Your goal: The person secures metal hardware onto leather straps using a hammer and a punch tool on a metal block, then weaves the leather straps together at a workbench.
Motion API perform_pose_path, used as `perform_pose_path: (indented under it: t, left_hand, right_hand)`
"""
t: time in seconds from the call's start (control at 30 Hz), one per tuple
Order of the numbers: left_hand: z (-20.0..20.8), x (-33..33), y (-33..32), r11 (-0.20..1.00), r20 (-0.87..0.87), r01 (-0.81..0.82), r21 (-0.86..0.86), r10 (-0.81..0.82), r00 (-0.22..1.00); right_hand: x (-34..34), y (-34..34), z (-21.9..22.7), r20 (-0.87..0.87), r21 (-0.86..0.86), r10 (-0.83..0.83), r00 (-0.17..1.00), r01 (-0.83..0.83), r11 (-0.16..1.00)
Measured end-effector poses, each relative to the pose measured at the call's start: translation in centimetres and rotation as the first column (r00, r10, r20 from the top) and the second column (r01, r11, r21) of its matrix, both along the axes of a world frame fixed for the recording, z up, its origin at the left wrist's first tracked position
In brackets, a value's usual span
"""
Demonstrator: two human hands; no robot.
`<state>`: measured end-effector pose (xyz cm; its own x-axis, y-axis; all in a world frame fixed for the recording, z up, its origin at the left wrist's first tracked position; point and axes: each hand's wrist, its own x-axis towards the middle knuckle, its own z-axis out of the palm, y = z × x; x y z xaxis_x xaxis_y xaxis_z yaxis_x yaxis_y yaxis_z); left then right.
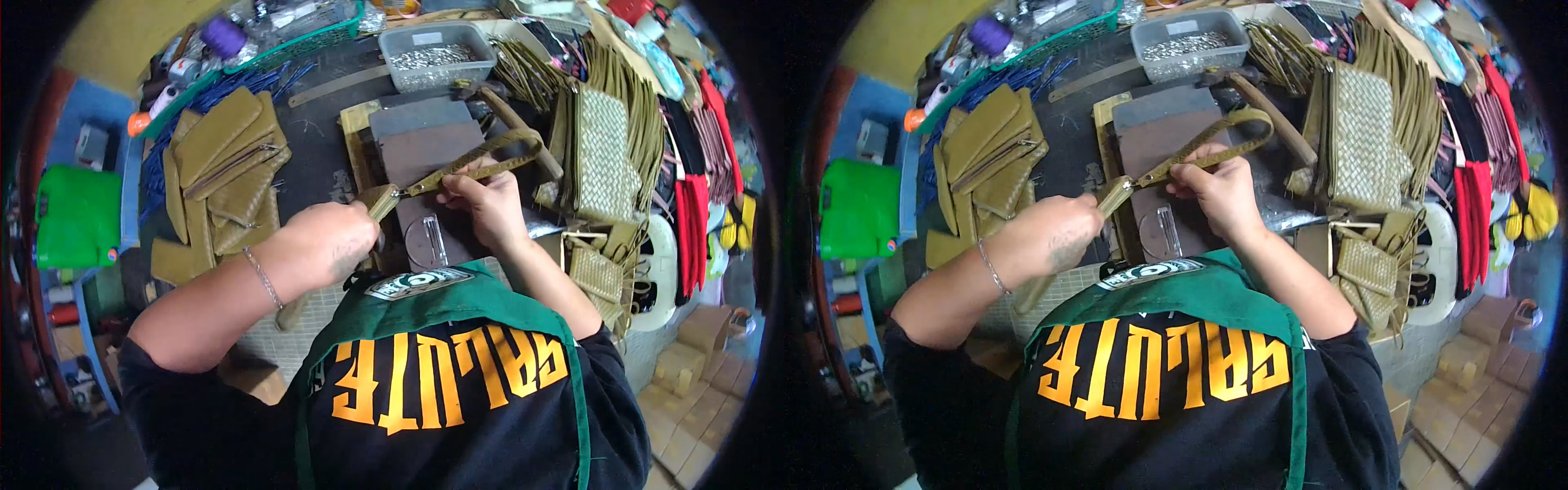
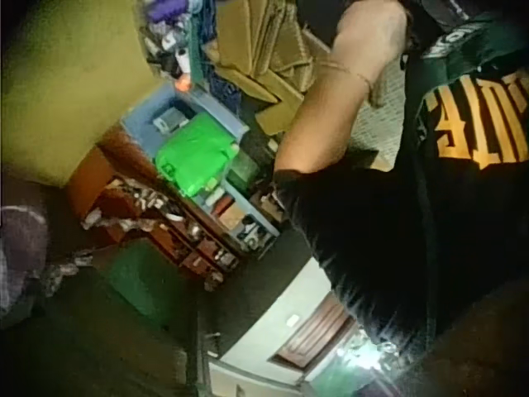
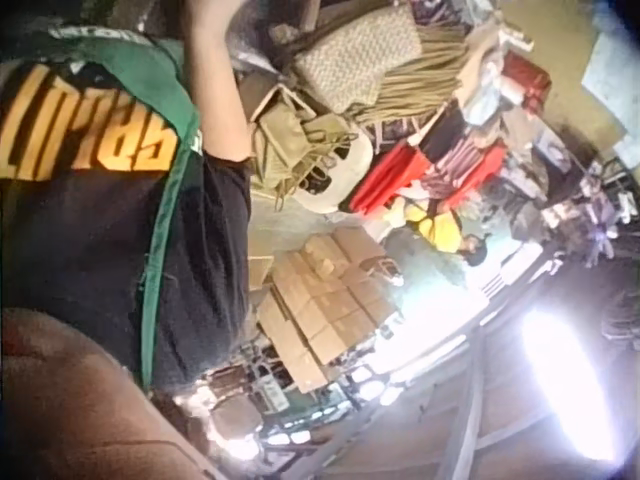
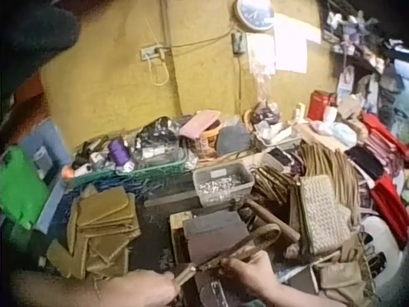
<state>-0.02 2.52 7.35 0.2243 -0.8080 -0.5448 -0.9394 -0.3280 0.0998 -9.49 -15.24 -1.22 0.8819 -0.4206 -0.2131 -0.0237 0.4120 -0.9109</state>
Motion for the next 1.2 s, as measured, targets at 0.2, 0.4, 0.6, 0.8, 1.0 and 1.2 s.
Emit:
perform_pose_path:
  t: [0.2, 0.4, 0.6, 0.8, 1.0, 1.2]
  left_hand:
    - [1.3, 4.5, -3.1, 0.951, -0.479, 0.305, 0.053, -0.243, 0.843]
    - [-1.6, 2.6, -2.5, 0.988, -0.64, 0.031, -0.151, -0.122, 0.758]
    - [-0.6, 3.6, -1.8, 0.987, -0.49, 0.041, -0.157, -0.114, 0.864]
    - [-1.8, 3.3, -2.5, 0.989, -0.531, 0.119, -0.083, -0.145, 0.835]
    - [-5.4, 3.0, -1.3, 0.813, -0.494, -0.283, -0.509, -0.007, 0.87]
    - [-7.0, 1.4, -1.9, 0.667, -0.537, -0.424, -0.613, 0.042, 0.842]
  right_hand:
    - [-1.0, -0.7, 0.5, -0.062, 0.128, -0.018, 0.998, 0.026, 0.991]
    - [-2.3, -0.2, 0.9, -0.204, 0.012, -0.024, 0.979, 0.027, 1.0]
    - [-5.4, -1.0, 5.4, -0.652, -0.743, -0.069, 0.755, -0.618, 0.258]
    - [-2.9, -0.2, 6.2, -0.177, -0.984, 0.291, 0.94, -0.157, -0.09]
    - [-1.6, -2.0, 1.5, -0.142, -0.983, 0.37, 0.918, -0.086, -0.163]
    - [-1.4, -2.2, 1.8, -0.205, -0.979, 0.402, 0.892, -0.193, -0.071]
